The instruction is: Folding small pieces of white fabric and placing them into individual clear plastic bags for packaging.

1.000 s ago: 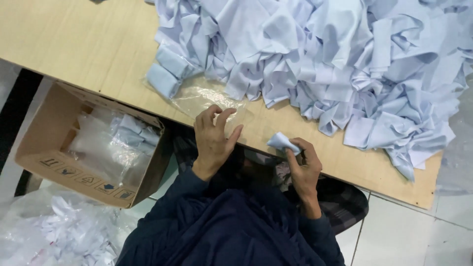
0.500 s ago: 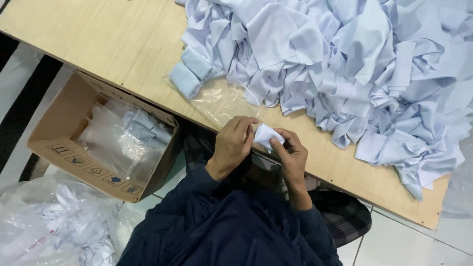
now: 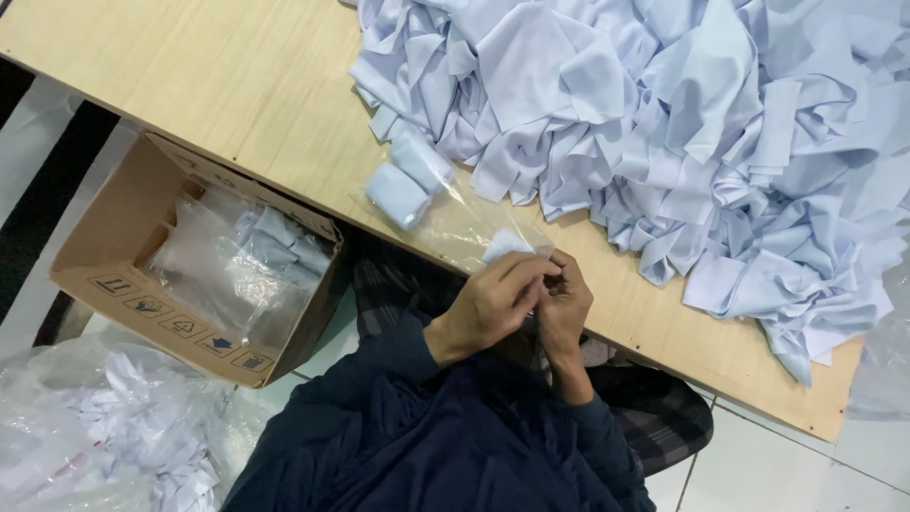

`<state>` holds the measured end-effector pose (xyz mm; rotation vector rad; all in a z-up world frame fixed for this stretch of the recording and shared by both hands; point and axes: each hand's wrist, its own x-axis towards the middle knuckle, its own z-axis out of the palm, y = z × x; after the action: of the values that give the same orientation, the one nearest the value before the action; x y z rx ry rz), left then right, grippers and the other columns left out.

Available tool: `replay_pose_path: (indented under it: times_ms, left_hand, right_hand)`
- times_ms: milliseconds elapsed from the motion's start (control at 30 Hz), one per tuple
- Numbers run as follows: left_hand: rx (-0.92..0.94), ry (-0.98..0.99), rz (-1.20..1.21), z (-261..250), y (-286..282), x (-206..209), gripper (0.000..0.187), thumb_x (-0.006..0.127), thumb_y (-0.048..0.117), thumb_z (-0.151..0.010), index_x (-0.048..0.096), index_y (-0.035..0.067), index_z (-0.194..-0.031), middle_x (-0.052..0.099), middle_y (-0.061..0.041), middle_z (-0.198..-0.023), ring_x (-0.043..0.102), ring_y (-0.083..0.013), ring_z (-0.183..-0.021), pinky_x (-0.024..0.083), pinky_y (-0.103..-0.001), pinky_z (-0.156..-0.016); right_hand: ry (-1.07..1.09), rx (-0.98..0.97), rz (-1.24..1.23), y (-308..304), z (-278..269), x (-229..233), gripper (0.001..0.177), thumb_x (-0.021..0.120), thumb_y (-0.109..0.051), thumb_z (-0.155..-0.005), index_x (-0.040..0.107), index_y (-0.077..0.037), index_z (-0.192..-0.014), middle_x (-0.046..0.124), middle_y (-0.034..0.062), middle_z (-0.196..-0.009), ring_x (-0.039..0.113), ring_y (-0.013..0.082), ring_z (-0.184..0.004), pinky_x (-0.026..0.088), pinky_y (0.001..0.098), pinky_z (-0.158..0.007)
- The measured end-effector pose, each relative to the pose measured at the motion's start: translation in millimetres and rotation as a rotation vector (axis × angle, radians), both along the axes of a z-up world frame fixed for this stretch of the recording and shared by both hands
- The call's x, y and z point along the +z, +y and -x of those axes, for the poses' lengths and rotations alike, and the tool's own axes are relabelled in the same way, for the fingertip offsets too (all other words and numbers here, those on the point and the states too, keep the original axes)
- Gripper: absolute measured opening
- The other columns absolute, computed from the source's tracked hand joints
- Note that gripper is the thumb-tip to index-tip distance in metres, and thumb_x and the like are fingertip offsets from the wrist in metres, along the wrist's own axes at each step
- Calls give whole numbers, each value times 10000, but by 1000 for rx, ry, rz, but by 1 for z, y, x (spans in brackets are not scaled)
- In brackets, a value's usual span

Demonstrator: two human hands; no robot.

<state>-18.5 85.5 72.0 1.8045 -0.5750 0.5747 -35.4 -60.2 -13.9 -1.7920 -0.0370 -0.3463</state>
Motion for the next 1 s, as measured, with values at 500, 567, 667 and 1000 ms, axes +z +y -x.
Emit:
replay_pose_path:
  times_ms: [500,567,667,1000]
  left_hand:
    - [512,-161,-407,-28,58,-76,323,548,336,-1060,682,190,-1315,670,-52,-1364,553,-249,-1356,-57,-609,-1194]
    - [511,-155,-430,-25,57,-83,358,515,357,-1069,660,189,-1349,630,-53,-1420,506,-258,-1399,-65,-637,-1181]
    - [506,-141,-468,-22,54,-88,416,449,396,-1087,630,181,-1394,569,-62,-1500,442,-268,-1455,-79,-662,-1165]
    - [462,-83,-552,-19,49,-101,524,377,477,-1073,538,207,-1492,445,-82,-1599,313,-301,-1524,-125,-688,-1166]
  right_hand:
    - [242,119,115,26,-11,52,411,745,-379,-937,744,-89,-1229,759,132,-1187,684,294,-1191,489,432,-1039]
    - [219,233,174,27,-13,58,440,678,-377,-977,698,-79,-1301,702,187,-1273,628,372,-1242,447,504,-1066]
    - [145,379,249,28,-15,53,425,630,-296,-1007,655,-83,-1374,644,218,-1365,565,429,-1309,406,552,-1101]
    - [16,349,376,33,-30,18,280,670,-310,-966,759,-199,-1207,713,89,-1215,680,355,-1129,531,472,-967]
